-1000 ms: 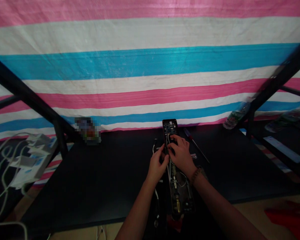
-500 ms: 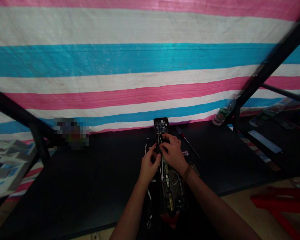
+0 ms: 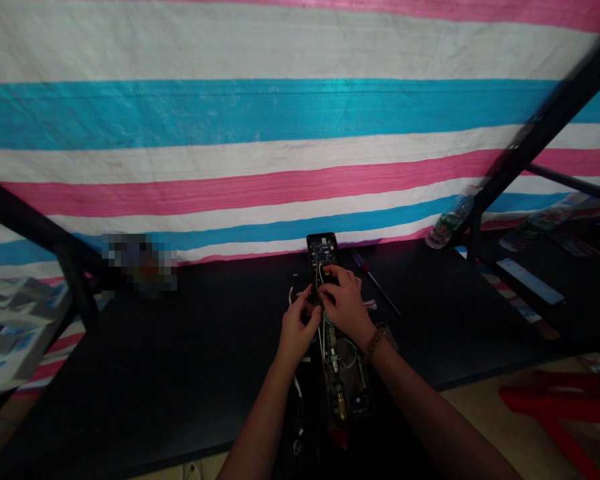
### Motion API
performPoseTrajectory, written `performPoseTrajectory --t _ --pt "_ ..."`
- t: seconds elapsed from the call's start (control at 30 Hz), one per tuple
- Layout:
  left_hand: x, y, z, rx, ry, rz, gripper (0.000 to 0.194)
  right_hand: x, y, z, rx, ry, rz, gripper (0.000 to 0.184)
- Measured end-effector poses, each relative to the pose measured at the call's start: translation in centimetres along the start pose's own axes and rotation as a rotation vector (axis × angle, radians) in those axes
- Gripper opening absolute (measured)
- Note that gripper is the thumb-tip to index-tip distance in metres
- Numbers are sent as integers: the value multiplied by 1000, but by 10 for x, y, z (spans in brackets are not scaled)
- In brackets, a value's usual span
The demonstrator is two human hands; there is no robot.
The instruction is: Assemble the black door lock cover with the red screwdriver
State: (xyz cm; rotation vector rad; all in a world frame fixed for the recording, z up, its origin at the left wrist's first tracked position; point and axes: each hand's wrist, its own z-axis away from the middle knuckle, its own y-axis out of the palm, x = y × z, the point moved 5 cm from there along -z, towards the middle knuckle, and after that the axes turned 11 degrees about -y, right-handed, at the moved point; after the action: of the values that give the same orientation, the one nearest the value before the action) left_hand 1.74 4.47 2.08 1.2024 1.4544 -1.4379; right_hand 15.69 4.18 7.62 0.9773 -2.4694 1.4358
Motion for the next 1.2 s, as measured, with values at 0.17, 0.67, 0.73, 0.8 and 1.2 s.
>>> performPoseTrajectory --t 0.17,0.67,0.73,0.8,1.2 --pt "1 1 0 8 2 -11 53 1 0 0 18 -11 25 13" --pt "7 2 2 -7 22 -14 56 3 2 -2 30 13 57 30" --pt "7 1 2 -12 10 -10 55 4 2 -2 30 15 56 29" --pt "6 1 1 -8 -1 6 54 4 1 -1 12 17 33 29" --pt "-1 -1 -3 -29 10 26 46 -20 -31 -20 -120 48 -51 18"
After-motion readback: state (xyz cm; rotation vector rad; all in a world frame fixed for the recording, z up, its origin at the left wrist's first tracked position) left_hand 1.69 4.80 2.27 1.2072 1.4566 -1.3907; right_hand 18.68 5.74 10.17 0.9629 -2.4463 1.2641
